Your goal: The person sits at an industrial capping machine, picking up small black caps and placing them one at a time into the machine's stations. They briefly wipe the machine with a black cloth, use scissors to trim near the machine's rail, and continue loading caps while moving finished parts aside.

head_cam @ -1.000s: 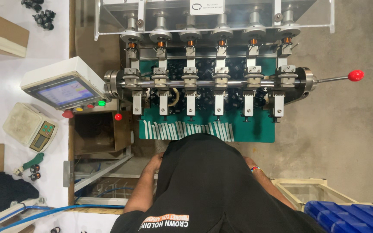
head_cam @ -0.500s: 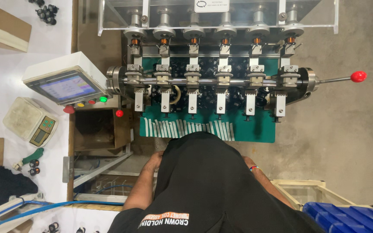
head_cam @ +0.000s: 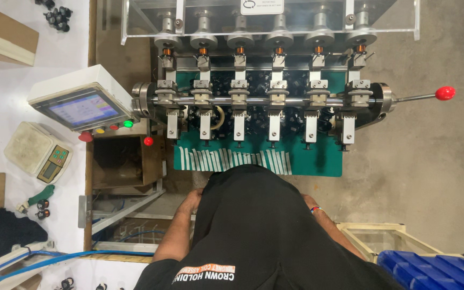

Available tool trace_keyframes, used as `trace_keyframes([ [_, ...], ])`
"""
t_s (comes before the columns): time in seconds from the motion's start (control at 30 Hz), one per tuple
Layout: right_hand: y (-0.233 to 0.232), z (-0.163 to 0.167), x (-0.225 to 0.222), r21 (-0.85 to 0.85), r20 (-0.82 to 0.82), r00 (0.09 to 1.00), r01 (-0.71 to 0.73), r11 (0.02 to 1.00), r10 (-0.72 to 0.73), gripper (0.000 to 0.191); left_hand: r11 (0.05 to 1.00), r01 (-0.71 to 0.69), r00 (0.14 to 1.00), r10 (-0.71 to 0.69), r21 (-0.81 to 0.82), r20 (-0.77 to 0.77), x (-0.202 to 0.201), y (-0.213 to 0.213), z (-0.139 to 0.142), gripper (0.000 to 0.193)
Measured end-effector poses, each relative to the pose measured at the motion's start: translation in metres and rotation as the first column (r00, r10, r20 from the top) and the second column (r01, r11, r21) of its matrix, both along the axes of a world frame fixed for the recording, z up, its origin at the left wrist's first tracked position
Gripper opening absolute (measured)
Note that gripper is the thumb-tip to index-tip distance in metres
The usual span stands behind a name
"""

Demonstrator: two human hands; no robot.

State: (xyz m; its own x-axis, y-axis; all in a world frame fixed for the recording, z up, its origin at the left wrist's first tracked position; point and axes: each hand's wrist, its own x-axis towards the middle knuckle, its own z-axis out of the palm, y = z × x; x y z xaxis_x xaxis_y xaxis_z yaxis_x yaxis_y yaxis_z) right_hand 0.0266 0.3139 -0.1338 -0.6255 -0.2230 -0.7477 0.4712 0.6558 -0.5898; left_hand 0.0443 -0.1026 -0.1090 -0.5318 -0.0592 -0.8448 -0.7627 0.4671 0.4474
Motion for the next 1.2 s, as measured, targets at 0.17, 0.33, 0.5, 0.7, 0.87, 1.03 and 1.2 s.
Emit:
trace_keyframes([
  [0.17, -0.003, 0.003, 0.002, 0.019, 0.09, 0.995, 0.043, 0.999, -0.045, 0.049, 0.999, -0.029, 0.999, 0.03, 0.046, -0.023, 0.001, -0.001, -0.003, 0.042],
  [0.33, -0.004, 0.001, 0.002, 0.009, -0.007, 1.0, -0.013, 1.0, 0.013, 0.046, 0.998, -0.05, 0.995, 0.047, 0.032, 0.082, 0.002, -0.007, -0.003, 0.047],
  [0.5, 0.004, 0.001, 0.003, -0.034, 0.228, 0.918, 0.341, 0.94, -0.324, 0.034, 1.0, 0.024, 0.998, -0.025, 0.015, 0.065, 0.001, -0.012, 0.002, 0.045],
  [0.7, 0.063, 0.02, -0.025, 0.265, 0.232, 0.901, 0.304, 0.915, -0.366, 0.029, 0.961, -0.191, 0.969, 0.153, 0.199, 0.193, -0.014, -0.053, 0.022, 0.039],
  [0.87, 0.149, 0.07, -0.088, 0.208, -0.087, 0.786, 0.615, 0.761, -0.612, 0.031, 0.866, -0.499, 0.797, 0.464, 0.011, -0.386, -0.042, -0.105, 0.057, 0.025],
  [1.03, 0.199, 0.149, -0.179, -0.387, -0.313, 0.49, 0.717, 0.58, -0.814, 0.064, 0.725, -0.676, 0.551, 0.615, 0.131, -0.564, -0.096, -0.131, 0.097, 0.049],
  [1.2, 0.201, 0.201, -0.257, -0.404, -0.677, 0.463, 0.415, 0.815, -0.572, 0.046, 0.865, -0.5, 0.702, 0.378, -0.04, -0.603, -0.146, -0.119, 0.126, 0.066],
])
